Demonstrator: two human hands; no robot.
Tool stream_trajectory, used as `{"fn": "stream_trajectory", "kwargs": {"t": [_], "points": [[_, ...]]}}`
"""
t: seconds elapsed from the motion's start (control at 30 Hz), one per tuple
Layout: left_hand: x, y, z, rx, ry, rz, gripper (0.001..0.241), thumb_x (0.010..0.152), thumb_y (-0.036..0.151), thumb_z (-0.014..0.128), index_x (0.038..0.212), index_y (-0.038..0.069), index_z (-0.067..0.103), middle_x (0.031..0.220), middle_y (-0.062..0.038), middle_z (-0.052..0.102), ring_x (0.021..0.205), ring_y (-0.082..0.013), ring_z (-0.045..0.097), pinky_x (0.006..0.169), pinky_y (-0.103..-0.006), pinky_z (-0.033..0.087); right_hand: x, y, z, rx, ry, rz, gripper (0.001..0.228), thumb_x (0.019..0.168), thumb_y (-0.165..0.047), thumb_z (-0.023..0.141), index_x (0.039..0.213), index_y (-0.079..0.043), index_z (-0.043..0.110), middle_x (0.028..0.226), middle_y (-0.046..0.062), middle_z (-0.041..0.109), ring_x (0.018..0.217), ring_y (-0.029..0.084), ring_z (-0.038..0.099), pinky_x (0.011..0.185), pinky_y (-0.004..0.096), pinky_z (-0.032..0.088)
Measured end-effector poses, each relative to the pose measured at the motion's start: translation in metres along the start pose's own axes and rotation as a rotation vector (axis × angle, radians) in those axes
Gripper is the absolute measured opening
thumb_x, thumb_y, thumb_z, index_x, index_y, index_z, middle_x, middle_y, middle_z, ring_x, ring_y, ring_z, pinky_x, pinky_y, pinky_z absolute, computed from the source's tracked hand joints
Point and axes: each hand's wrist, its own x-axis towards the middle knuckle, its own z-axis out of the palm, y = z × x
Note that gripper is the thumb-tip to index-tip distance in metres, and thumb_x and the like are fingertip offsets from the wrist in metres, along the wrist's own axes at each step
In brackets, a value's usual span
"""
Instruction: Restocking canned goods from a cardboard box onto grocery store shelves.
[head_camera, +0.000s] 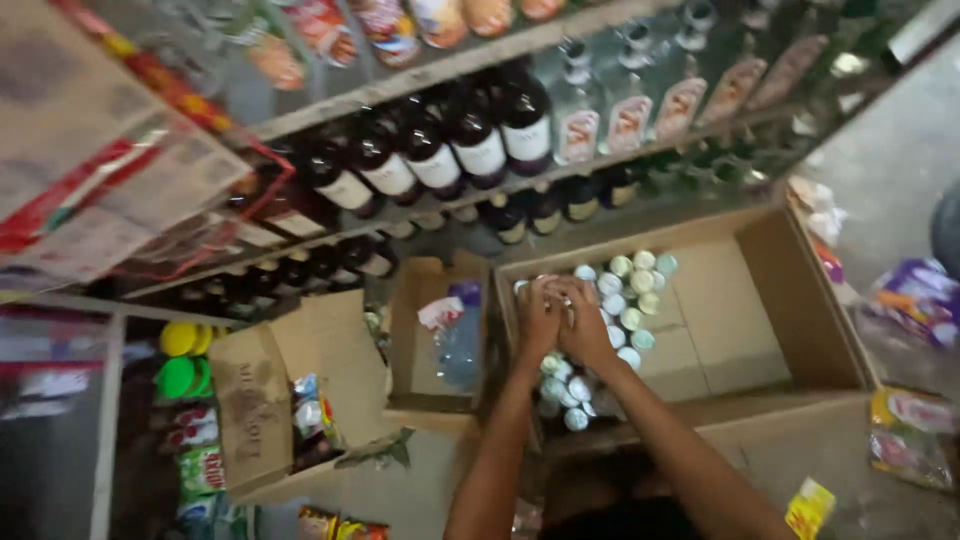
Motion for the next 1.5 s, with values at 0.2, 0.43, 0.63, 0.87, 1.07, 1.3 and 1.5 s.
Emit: {"fn": "stream_trajectory", "kwargs": {"t": [0.2,0.43,0.63,0.87,1.07,1.3,1.5], "points": [[-0.065,-0.047,0.067,-0.074,-0.161,-0.158,0.033,0.083,0.003,0.067,0.115,0.007,0.066,0.108,-0.013,0.072,0.097,-0.0314,0.072,0.082,-0.0416,0.059,-0.08,0.113,-0.025,-0.171,-0.17,0.135,0.044,0.081,-0.002,0.062,0.125,-0.005,0.061,0.124,0.025,0.057,0.119,0.044,0.052,0.105,0.05,0.044],[-0.137,-0.103,0.127,0.177,-0.183,-0.042,0.03,0.078,0.021,0.075,0.104,0.008,0.071,0.104,-0.017,0.074,0.101,-0.036,0.07,0.089,-0.0459,0.055,-0.173,0.238,-0.051,-0.483,-0.523,-0.043,0.057,0.081,-0.013,0.065,0.138,-0.011,0.062,0.128,0.015,0.065,0.12,0.04,0.056,0.108,0.055,0.043],[-0.166,-0.087,0.16,0.161,-0.316,-0.537,0.04,0.075,0.028,0.08,0.109,0.009,0.069,0.097,-0.018,0.071,0.091,-0.0361,0.068,0.079,-0.0488,0.054,-0.22,0.29,-0.089,-0.438,-0.589,0.152,0.055,0.074,-0.022,0.076,0.125,-0.007,0.062,0.134,0.022,0.058,0.126,0.048,0.049,0.102,0.055,0.045],[-0.242,-0.115,0.186,0.418,-0.091,-0.083,0.032,0.084,0.02,0.073,0.114,0.01,0.066,0.105,-0.023,0.068,0.097,-0.0453,0.064,0.081,-0.0521,0.052,-0.219,0.264,-0.155,-0.356,-0.604,0.379,0.049,0.075,-0.012,0.072,0.123,-0.012,0.067,0.131,0.024,0.057,0.121,0.045,0.052,0.104,0.052,0.046],[-0.262,-0.115,0.162,0.3,-0.187,-0.37,0.037,0.082,0.015,0.074,0.117,0.009,0.067,0.107,-0.018,0.072,0.099,-0.0395,0.068,0.082,-0.0492,0.054,-0.241,0.283,-0.157,-0.249,-0.548,0.48,0.036,0.086,-0.01,0.064,0.122,-0.009,0.066,0.13,0.025,0.057,0.117,0.044,0.057,0.101,0.049,0.048],[-0.277,-0.134,0.175,-0.065,-0.124,-0.6,0.035,0.086,0.004,0.06,0.121,0.009,0.063,0.105,-0.014,0.071,0.098,-0.031,0.07,0.086,-0.0426,0.058,-0.259,0.331,-0.128,-0.073,-0.563,0.573,0.028,0.087,-0.01,0.062,0.114,-0.006,0.07,0.103,0.02,0.071,0.09,0.034,0.068,0.08,0.043,0.057],[-0.254,-0.061,0.158,0.322,-0.106,-0.194,0.025,0.092,0.006,0.065,0.117,0.009,0.066,0.118,-0.016,0.066,0.11,-0.0384,0.064,0.091,-0.0443,0.053,-0.269,0.349,-0.112,-0.035,-0.538,0.642,0.019,0.1,-0.016,0.066,0.109,0.0,0.07,0.095,0.016,0.074,0.086,0.026,0.069,0.077,0.038,0.057]]}}
